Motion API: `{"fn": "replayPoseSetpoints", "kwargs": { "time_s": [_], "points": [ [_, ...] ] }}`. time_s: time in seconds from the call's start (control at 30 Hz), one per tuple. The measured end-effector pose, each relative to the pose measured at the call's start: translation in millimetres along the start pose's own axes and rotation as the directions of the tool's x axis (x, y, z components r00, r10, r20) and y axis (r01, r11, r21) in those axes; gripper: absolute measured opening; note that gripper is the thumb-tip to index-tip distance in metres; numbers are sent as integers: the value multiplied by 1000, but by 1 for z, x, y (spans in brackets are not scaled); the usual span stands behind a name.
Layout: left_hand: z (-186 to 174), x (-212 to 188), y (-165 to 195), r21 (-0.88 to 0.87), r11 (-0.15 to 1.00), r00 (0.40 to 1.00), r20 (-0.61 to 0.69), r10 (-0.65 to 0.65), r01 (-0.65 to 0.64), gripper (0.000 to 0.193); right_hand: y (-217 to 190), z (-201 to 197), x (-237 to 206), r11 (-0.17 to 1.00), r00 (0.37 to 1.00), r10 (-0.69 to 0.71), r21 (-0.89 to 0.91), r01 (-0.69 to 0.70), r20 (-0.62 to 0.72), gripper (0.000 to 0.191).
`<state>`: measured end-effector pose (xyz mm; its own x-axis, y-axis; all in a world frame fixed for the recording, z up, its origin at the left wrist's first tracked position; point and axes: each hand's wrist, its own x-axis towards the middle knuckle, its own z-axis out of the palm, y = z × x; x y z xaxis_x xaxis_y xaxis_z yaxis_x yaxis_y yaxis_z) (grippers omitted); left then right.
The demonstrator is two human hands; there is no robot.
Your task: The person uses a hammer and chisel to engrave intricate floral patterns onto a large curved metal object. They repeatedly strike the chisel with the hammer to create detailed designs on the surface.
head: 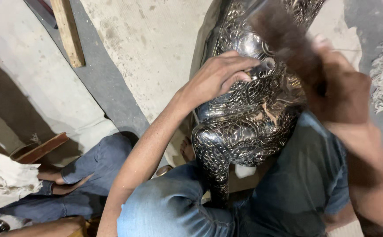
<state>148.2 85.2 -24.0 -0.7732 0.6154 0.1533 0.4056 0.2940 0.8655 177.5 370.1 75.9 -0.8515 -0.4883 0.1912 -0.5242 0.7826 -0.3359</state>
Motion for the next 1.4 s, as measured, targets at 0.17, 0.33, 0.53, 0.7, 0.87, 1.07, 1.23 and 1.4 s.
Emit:
{"fn": "replayPoseSetpoints", "kwargs": {
  "time_s": [0.17,0.33,0.53,0.7,0.87,1.07,1.23,1.4],
  "points": [
    [-1,1,1,47,998,999,-20,41,-40,38,1,-1,1,1000,1000,-13,11,13,-5,78],
    [-2,1,0,42,999,1000,-3,17,-16,38,-6,2,4,999,1000,-5,52,6,-11,77],
    [0,0,-2,36,999,1000,-12,24,-24,38,-3,2,-2,996,998,26,-86,-21,52,64],
    [1,0,-3,43,999,999,31,-14,12,39,7,5,-11,997,994,15,-82,-6,112,58],
    [0,-2,-2,19,999,999,-26,34,-34,37,5,6,-12,993,999,-32,-111,35,33,56],
    [4,-4,-6,36,999,999,-23,38,-38,35,-9,-2,-4,998,997,-7,-65,2,-72,60],
    [9,-9,-7,17,1000,996,-91,-9,11,35,-16,1,5,991,991,129,-39,-127,45,56],
    [26,-29,4,-28,993,938,-325,-118,116,40,-15,12,0,979,975,198,24,-202,105,62]
  ]
}}
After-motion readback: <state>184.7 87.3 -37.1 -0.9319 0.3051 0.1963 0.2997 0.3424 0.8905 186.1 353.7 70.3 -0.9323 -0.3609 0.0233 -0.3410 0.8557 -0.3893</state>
